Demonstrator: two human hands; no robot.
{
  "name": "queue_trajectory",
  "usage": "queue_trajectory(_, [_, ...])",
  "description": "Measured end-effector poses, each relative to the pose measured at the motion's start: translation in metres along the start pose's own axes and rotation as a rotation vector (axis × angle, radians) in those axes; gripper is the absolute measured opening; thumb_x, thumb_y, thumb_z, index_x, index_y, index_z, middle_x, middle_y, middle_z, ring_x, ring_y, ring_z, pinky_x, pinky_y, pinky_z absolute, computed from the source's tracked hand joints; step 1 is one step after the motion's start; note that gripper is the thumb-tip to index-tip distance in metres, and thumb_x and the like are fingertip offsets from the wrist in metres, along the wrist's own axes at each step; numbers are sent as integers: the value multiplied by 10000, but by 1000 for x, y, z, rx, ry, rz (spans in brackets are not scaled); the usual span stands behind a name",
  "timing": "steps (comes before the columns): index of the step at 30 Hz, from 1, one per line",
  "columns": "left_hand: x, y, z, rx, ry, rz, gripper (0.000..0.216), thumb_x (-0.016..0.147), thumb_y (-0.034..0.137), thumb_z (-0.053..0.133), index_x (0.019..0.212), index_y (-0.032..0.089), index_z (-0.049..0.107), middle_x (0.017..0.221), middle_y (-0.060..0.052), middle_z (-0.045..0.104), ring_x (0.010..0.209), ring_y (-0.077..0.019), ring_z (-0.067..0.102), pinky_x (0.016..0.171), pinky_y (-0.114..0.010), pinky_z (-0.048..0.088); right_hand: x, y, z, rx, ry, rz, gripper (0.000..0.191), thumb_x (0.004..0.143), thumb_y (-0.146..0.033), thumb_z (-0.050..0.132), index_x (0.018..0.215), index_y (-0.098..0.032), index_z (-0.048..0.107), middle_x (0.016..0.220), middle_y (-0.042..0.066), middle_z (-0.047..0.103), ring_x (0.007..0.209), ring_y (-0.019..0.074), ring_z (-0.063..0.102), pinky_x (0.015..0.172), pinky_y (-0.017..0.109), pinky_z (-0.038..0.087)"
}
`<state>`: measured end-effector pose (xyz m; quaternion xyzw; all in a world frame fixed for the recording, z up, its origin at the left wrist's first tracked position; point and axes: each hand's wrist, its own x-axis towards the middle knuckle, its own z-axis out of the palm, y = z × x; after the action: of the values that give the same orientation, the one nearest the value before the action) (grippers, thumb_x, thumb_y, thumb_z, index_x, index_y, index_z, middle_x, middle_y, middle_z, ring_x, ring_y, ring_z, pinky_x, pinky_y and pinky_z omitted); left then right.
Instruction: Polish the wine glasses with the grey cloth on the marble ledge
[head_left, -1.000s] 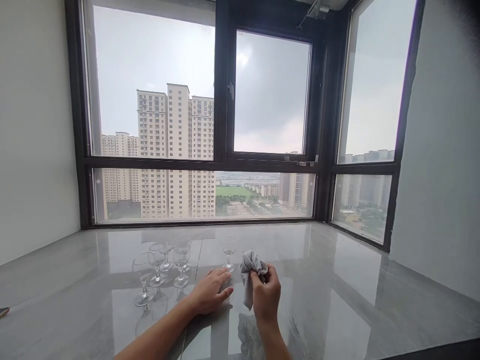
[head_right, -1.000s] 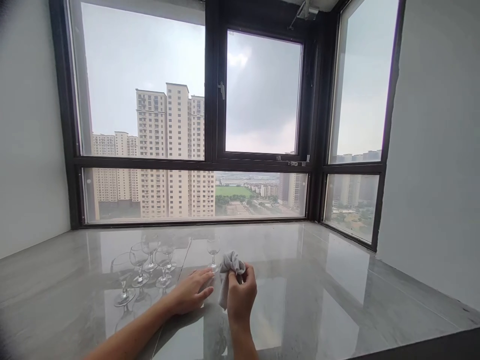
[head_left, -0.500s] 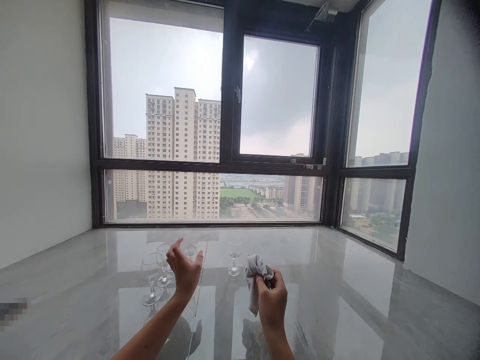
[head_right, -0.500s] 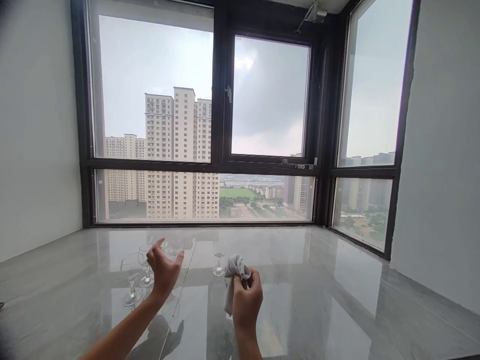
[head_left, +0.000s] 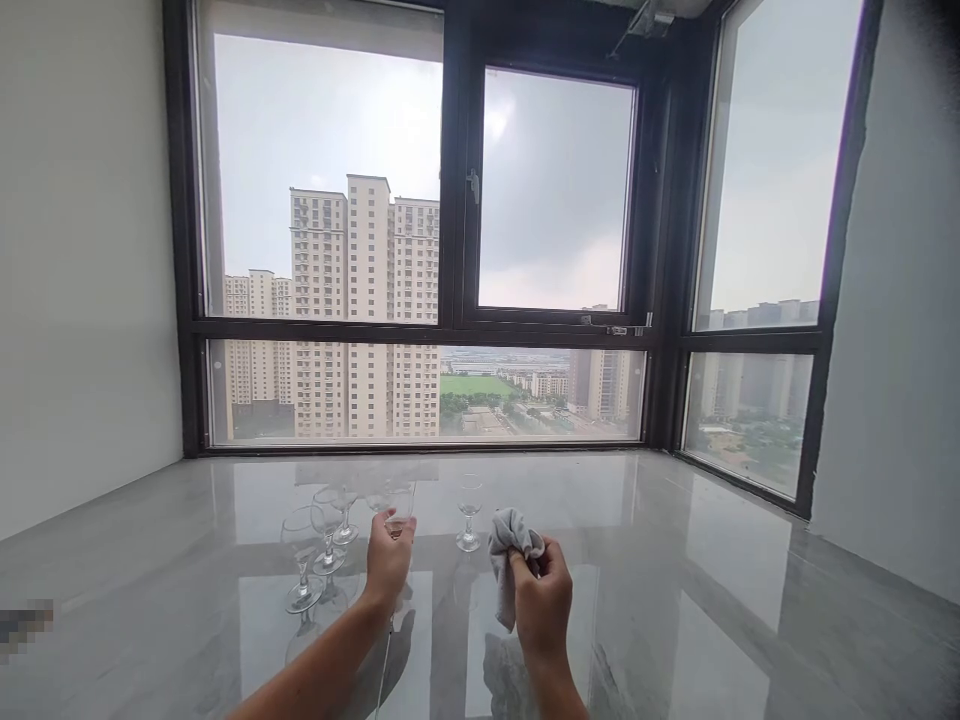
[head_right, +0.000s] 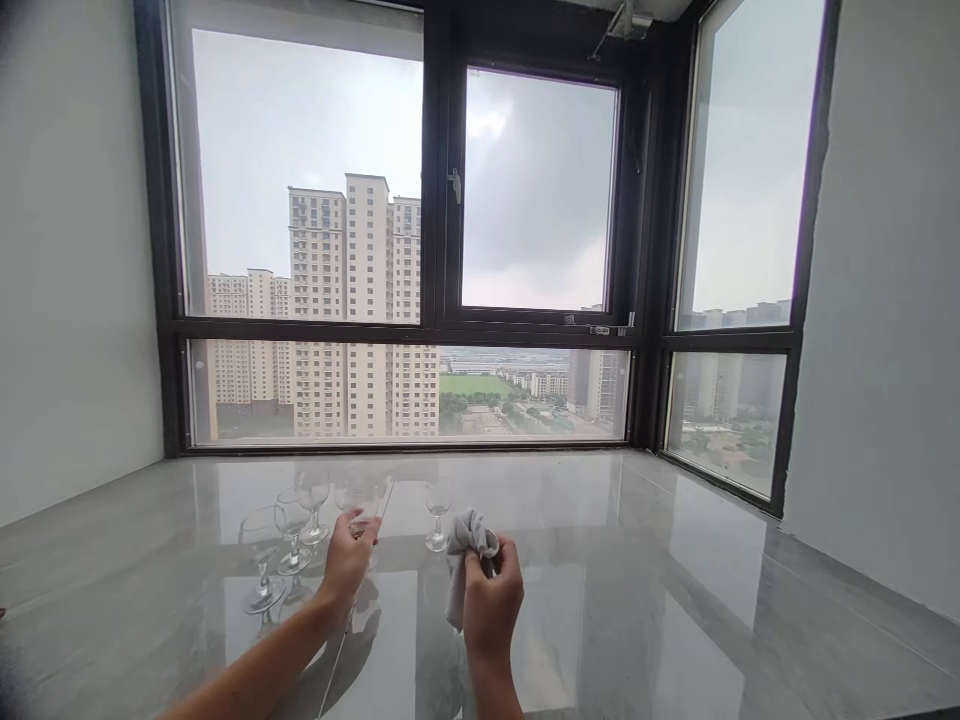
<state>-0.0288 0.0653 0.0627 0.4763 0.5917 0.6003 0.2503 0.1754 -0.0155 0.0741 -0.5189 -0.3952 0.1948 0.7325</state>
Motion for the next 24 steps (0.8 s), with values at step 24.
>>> queue_trajectory(24, [-45, 26, -2, 665, -708, 698, 340, 734, 340, 759, 1066, 271, 740, 760, -19, 725, 697, -223, 661, 696, -283, 450, -6, -1, 4, -130, -248, -305, 144, 831, -313, 589, 909, -219, 666, 795, 30, 718, 697, 189, 635, 667, 260, 479])
